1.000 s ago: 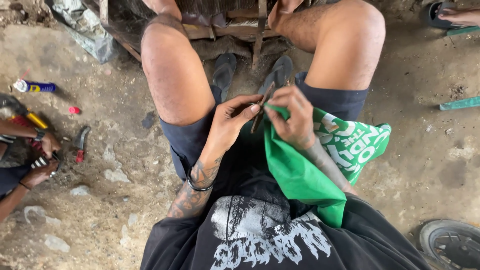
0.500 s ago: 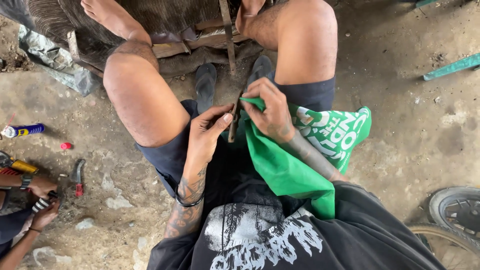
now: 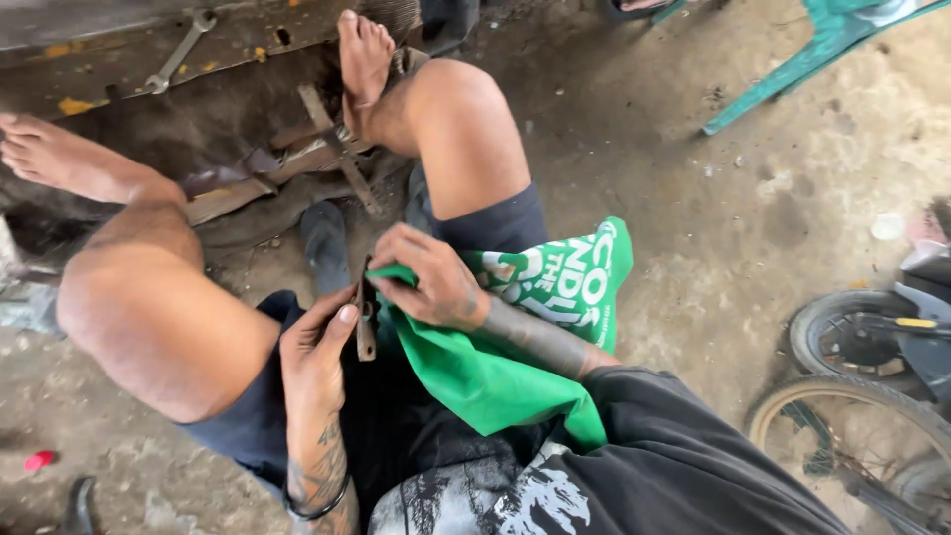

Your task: The person assembles a red coil spring onto a shock absorber, then attaches a metal mounting plate to the top. They use a wrench to tighten the assembly and later clean a separate metal part with a green cloth.

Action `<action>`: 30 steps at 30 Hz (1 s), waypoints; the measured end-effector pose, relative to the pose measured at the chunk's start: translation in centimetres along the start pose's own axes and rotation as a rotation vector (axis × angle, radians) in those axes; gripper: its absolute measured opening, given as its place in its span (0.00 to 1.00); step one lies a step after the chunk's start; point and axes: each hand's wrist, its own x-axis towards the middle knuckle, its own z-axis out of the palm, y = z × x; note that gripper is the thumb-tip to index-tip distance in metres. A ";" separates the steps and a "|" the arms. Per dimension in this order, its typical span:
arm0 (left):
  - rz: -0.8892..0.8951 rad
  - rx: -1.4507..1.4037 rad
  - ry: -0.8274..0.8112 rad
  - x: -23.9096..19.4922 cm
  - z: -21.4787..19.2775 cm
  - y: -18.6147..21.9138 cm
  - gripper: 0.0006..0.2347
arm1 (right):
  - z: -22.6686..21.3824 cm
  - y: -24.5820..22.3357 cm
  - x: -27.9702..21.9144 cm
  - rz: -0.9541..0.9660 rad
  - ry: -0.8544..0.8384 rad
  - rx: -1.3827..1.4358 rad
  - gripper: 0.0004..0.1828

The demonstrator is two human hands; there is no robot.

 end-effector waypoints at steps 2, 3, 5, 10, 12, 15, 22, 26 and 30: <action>0.004 -0.024 -0.024 -0.2 0.1 0.0 0.09 | -0.1 0.1 0.0 0.046 0.030 0.005 0.03; 0.015 -0.005 -0.015 -0.2 0.1 0.0 0.09 | 0.0 0.0 -0.2 0.018 0.012 -0.014 0.03; 0.026 0.013 -0.021 0.1 0.2 0.4 0.09 | -0.2 -0.4 -0.5 -0.008 0.003 -0.043 0.03; -0.143 0.039 -0.014 0.0 0.5 1.6 0.13 | -0.8 -0.8 0.5 0.205 -0.086 -0.065 0.04; -0.123 0.043 -0.017 -0.1 0.0 1.0 0.13 | -0.6 -1.1 -0.2 0.079 -0.126 -0.070 0.04; -0.110 0.036 -0.012 -0.1 0.1 1.0 0.12 | -0.4 -0.8 -0.6 -0.025 -0.160 -0.079 0.05; -0.104 0.054 -0.013 -0.2 -0.3 0.7 0.12 | -0.1 -1.0 -1.0 -0.148 -0.154 -0.127 0.02; -0.135 0.036 0.010 -0.1 0.0 0.8 0.12 | -0.2 0.2 -0.7 0.045 -0.139 -0.078 0.06; -0.089 0.035 -0.031 -0.1 -0.2 0.8 0.12 | -0.1 -0.3 -1.2 -0.077 -0.142 -0.120 0.04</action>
